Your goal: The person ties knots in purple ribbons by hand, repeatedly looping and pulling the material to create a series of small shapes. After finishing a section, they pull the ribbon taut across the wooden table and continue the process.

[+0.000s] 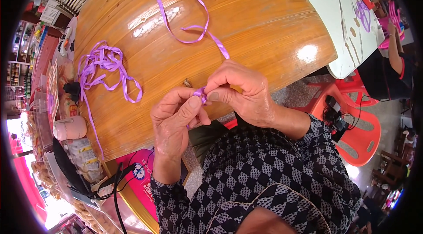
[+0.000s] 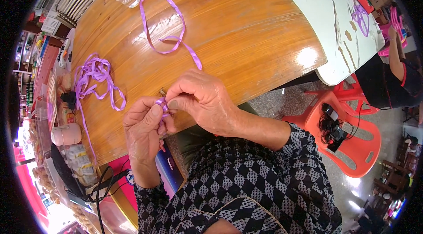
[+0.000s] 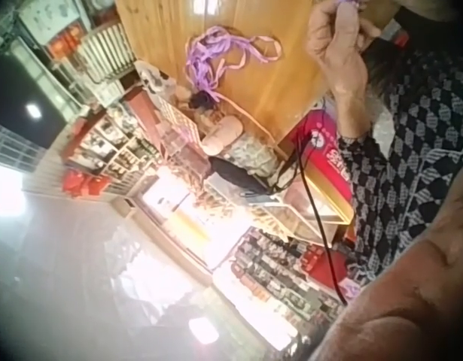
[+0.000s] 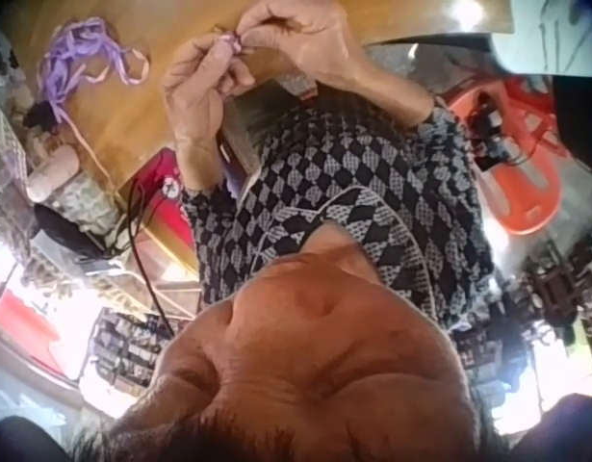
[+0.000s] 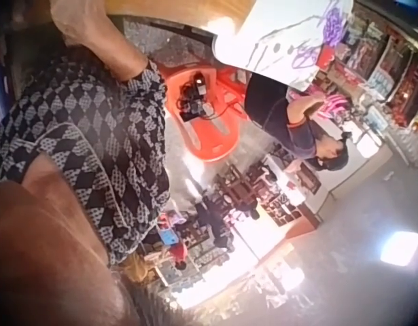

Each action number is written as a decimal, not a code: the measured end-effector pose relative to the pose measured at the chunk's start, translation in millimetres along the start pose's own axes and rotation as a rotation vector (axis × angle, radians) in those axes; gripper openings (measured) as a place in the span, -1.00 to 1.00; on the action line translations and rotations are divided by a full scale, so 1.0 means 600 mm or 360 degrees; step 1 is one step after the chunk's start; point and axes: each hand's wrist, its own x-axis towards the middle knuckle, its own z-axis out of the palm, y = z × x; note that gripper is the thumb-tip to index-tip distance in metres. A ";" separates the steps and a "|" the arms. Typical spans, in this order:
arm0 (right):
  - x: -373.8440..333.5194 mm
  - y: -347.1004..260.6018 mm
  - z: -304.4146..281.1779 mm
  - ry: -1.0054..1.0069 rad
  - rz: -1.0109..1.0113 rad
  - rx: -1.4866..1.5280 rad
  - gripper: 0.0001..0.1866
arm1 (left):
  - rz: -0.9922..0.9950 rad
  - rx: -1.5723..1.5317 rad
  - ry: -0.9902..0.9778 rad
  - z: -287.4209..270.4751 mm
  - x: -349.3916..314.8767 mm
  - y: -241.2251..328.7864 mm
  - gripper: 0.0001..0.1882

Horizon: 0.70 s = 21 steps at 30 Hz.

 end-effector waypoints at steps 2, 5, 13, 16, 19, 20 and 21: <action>0.002 -0.008 -0.001 -0.0008 -0.0013 0.0007 -0.83 | 0.0015 0.0023 0.0062 0.005 0.000 0.001 -0.84; 0.007 -0.021 -0.004 0.0026 0.0434 0.0450 -0.74 | 0.0029 0.0107 0.0023 -0.003 0.000 0.000 -0.85; 0.019 0.002 -0.014 -0.0518 0.0770 0.0767 -0.82 | 0.0418 0.0429 0.0215 0.005 -0.002 0.012 -0.80; 0.025 -0.014 -0.022 -0.0751 0.0973 0.0706 -0.89 | 0.0606 0.0396 0.0352 -0.003 -0.004 0.039 -0.77; 0.013 -0.001 -0.010 -0.0818 0.0838 0.0616 -0.92 | 0.0728 0.0428 0.0453 -0.009 -0.004 0.057 -0.76; 0.014 -0.004 -0.009 -0.0820 0.0837 0.0619 -0.92 | 0.0792 0.0537 0.0532 -0.012 -0.009 0.063 -0.75; 0.017 -0.008 -0.009 -0.0814 0.0802 0.0486 -0.93 | 0.0855 0.0645 0.0610 -0.015 -0.012 0.066 -0.74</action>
